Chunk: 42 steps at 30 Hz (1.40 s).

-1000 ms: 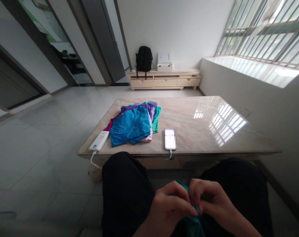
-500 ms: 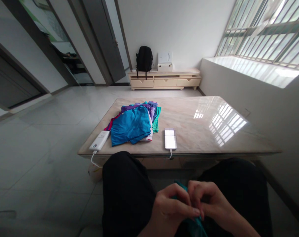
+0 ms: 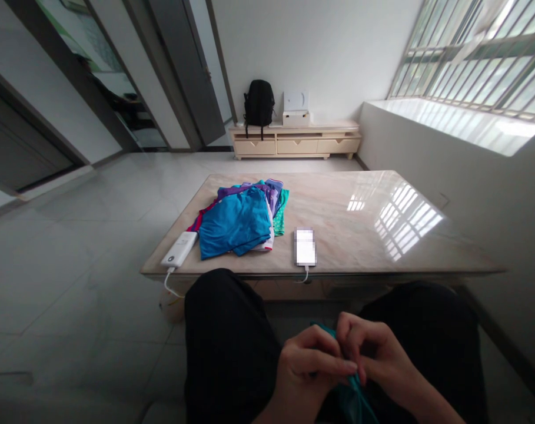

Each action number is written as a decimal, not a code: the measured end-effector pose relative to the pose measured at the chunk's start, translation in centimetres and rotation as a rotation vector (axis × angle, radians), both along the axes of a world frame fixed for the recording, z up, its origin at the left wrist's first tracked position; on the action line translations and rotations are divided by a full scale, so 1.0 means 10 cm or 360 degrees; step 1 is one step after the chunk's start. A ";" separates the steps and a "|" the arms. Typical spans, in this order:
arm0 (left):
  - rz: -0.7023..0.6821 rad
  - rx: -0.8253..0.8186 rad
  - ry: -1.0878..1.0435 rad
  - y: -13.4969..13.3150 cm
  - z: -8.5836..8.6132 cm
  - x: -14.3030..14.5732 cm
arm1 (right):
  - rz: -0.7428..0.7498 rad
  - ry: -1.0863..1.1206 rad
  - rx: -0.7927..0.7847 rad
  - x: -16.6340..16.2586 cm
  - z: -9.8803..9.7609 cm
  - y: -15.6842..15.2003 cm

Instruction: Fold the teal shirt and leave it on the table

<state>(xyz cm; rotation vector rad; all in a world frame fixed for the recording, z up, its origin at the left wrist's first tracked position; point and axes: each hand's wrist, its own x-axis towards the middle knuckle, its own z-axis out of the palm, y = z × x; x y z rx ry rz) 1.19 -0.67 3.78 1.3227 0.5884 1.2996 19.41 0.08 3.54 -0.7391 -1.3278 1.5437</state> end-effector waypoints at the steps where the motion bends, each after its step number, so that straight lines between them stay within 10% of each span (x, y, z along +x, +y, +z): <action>1: -0.0003 -0.0027 -0.0006 0.00 0.00 0.01 | -0.0008 -0.0029 0.0006 0.00 0.00 0.00; 16: 0.0064 0.0385 0.0402 0.12 0.03 -0.12 | -0.0192 -0.0336 0.0081 0.04 -0.12 0.01; 25: 0.0349 0.0171 0.0485 0.29 -0.01 -0.20 | -0.0436 -0.0631 0.0460 0.20 -0.01 -0.07; 42: 0.0143 0.0249 0.0314 0.34 0.04 -0.30 | -0.0057 -0.0950 0.0521 0.06 -0.13 0.21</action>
